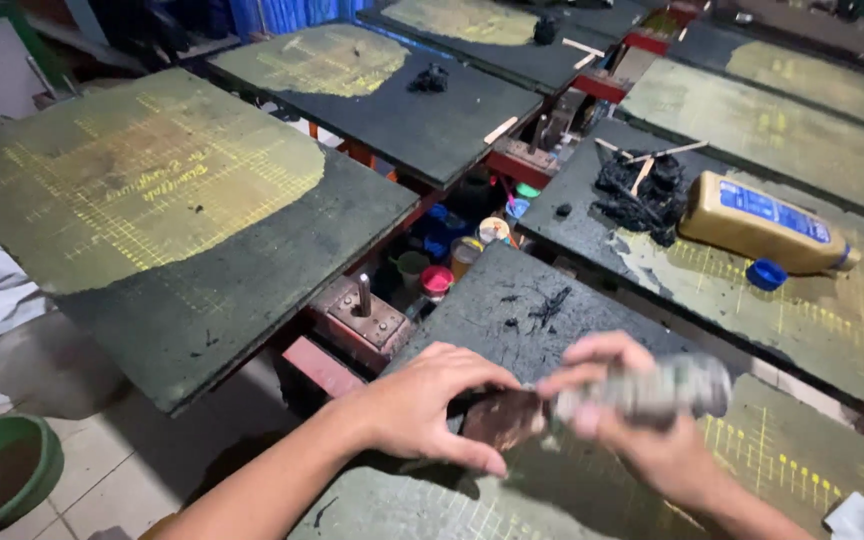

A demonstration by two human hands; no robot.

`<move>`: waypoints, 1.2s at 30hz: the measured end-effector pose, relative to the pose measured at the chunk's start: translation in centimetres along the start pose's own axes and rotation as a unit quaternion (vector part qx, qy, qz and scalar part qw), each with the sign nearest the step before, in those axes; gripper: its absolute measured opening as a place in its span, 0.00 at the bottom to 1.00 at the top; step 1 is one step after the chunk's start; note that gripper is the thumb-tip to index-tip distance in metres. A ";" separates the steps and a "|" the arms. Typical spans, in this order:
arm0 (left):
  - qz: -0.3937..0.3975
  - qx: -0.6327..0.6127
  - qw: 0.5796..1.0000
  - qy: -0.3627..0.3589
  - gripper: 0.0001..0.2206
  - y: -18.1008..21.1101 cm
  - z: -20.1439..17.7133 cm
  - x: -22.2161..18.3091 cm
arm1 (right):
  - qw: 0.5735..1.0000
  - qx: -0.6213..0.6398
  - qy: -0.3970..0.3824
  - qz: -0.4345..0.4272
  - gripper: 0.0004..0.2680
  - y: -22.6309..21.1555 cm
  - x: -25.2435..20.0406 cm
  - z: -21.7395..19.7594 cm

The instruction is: The person uses a metal putty knife to scrape off dried ink or adhesive residue from the surface of multiple screen printing boards.

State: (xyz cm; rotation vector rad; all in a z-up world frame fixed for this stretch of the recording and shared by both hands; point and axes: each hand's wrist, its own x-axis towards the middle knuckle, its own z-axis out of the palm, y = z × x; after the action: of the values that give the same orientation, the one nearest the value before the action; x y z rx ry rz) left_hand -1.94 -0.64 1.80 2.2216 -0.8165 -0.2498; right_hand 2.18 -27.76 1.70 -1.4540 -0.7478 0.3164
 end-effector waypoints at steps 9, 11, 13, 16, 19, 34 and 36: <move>-0.065 0.123 0.968 0.207 0.12 -4.7 0.5 0.3 | 0.942 0.193 0.247 0.118 0.09 0.4 10.8 -2.5; -0.074 0.157 0.973 0.153 0.12 -3.9 -0.1 -0.3 | 0.946 0.204 0.221 0.119 0.07 -1.3 12.1 -0.9; -0.083 0.187 0.975 0.090 0.12 -2.8 -0.4 -0.9 | 0.947 0.218 0.202 0.125 0.06 -0.8 12.4 0.1; -0.091 0.180 0.979 0.035 0.13 -1.0 -1.5 -1.1 | 0.963 0.175 0.188 0.083 0.10 2.4 12.7 0.3; -0.156 0.138 0.977 0.045 0.13 -0.4 -2.4 -0.6 | 0.963 0.171 0.194 0.079 0.17 4.6 13.0 0.8; -0.184 -0.060 0.972 0.132 0.13 -4.1 -1.7 3.1 | 0.953 0.172 0.244 0.052 0.17 5.1 13.6 0.8; -0.185 -0.047 0.974 0.124 0.12 -5.0 -1.4 3.1 | 0.951 0.186 0.244 0.044 0.17 5.6 13.6 1.0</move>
State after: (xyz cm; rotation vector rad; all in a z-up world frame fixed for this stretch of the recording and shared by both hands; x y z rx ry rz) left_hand 3.44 0.80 -0.56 2.2441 -0.2473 -0.1772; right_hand 12.95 -17.83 -0.08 -1.1385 -0.2059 0.1441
